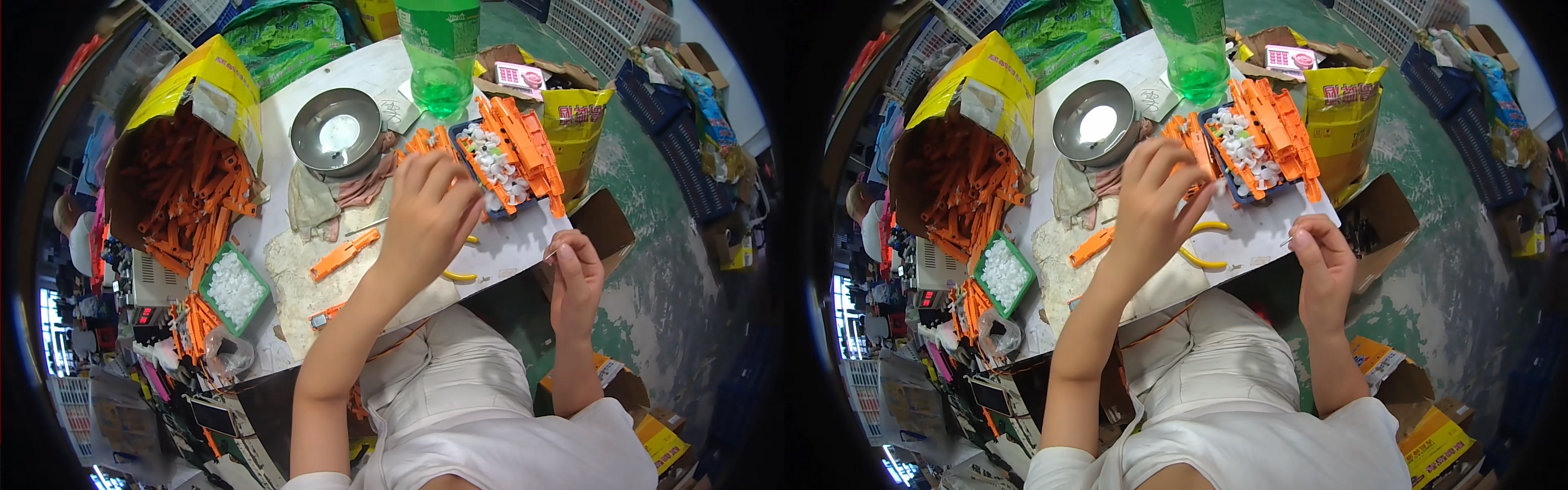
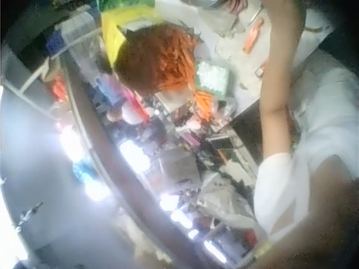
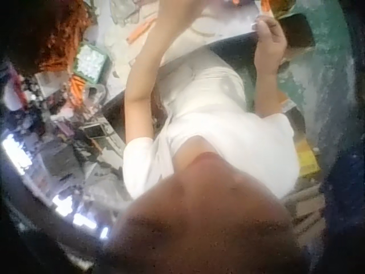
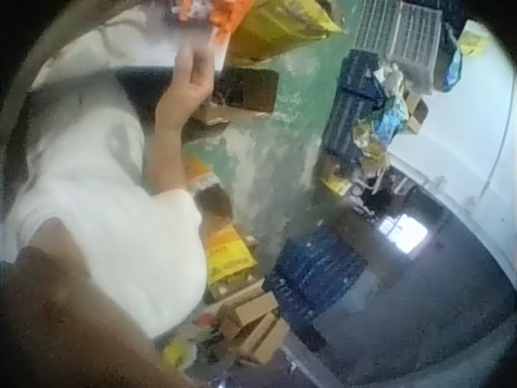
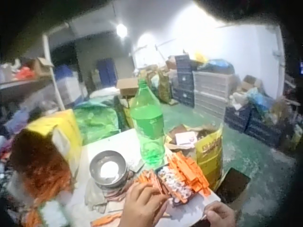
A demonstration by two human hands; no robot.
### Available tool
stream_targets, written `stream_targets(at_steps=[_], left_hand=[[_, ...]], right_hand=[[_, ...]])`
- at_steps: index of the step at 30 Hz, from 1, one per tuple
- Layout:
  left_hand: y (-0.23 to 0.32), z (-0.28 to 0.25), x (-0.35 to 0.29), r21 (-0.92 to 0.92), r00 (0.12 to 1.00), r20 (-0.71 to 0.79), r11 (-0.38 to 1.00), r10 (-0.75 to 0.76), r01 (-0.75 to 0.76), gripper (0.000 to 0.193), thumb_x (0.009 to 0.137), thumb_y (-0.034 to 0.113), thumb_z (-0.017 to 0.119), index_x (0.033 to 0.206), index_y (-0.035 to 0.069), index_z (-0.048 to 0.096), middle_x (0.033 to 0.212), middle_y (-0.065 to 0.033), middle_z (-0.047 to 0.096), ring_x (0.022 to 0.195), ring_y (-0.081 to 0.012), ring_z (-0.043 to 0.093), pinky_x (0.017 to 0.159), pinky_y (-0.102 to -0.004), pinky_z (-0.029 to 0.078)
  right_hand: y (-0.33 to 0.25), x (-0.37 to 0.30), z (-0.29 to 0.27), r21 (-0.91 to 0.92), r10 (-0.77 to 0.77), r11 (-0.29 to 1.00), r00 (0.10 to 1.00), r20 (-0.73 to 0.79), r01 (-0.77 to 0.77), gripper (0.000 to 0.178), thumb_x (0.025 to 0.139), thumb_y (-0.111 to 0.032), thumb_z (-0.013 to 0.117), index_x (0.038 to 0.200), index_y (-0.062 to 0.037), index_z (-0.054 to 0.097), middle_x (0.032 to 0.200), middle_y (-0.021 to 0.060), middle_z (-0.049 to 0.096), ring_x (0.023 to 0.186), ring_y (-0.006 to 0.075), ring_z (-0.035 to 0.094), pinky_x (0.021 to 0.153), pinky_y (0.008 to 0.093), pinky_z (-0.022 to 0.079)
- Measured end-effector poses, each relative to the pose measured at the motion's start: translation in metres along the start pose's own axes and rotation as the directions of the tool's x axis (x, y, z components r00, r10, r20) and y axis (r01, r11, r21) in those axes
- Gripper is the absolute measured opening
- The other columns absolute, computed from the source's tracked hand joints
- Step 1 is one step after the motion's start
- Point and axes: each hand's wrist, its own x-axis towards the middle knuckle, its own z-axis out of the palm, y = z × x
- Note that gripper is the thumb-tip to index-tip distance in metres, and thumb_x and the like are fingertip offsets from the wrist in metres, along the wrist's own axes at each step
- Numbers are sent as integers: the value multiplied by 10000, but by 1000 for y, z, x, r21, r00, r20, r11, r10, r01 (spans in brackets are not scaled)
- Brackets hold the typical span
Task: The person assembles small orange plastic components by hand. They pick up an orange plastic piece, insert a white plastic cap, and use a screwdriver to tighten a screw. The person repeats this process for multiple units, placing the finished items on the table.
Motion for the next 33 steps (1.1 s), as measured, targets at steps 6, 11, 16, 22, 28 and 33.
stream_targets(at_steps=[6, 11, 16, 22, 28, 33], left_hand=[[-42, 57, 53, 224, 998, -61, 974, -3, 17, 120, 761, 179, 684, 780, 72, 635, 888, -70, 570, 981, -269, 516, 888, -416, 384], [-54, 74, 57, 297, 1000, 20, 955, -21, 14, 137, 772, 213, 671, 792, 78, 657, 886, -63, 581, 958, -266, 531, 899, -399, 386], [-40, 8, 19, 110, 992, -123, 994, -17, 30, 137, 769, 174, 671, 850, 66, 646, 889, -90, 563, 927, -281, 522, 860, -420, 394], [-17, -105, -79, 97, 980, -101, 978, -173, 183, 142, 746, 114, 705, 871, 72, 654, 953, -74, 564, 1043, -287, 510, 928, -435, 387], [-29, -216, -174, 501, 852, -258, 692, -454, 520, 110, 767, 100, 689, 872, 68, 677, 956, -79, 593, 1057, -286, 511, 926, -404, 383], [-51, -258, -209, 634, 825, -201, 572, -528, 520, 104, 751, 110, 698, 831, 48, 675, 924, -66, 595, 1033, -272, 512, 904, -405, 382]], right_hand=[[-1, -14, 3, -56, 23, 998, 1000, -9, -24, 70, 890, -71, 589, 906, -5, 571, 880, -2, 521, 769, 60, 448, 710, 201, 369], [2, -12, 5, -90, 40, 995, 999, 17, -38, 69, 883, -68, 596, 902, -5, 574, 870, -4, 517, 766, 56, 447, 699, 200, 369], [9, -11, 5, -157, 2, 988, 1000, -2, -2, 48, 878, -41, 584, 918, -15, 578, 836, -14, 521, 747, 56, 457, 677, 195, 377], [28, -10, -2, -99, 32, 995, 999, -9, -33, 82, 919, -80, 556, 950, -5, 564, 868, 20, 541, 740, 76, 459, 694, 224, 395], [32, -14, 36, -147, 38, 989, 994, 106, -23, 93, 917, -96, 561, 900, -5, 556, 818, 17, 513, 721, 86, 440, 664, 225, 366], [31, -29, 73, -195, 27, 981, 974, 224, 18, 105, 906, -107, 574, 866, -13, 552, 792, 13, 505, 693, 81, 431, 646, 220, 358]])
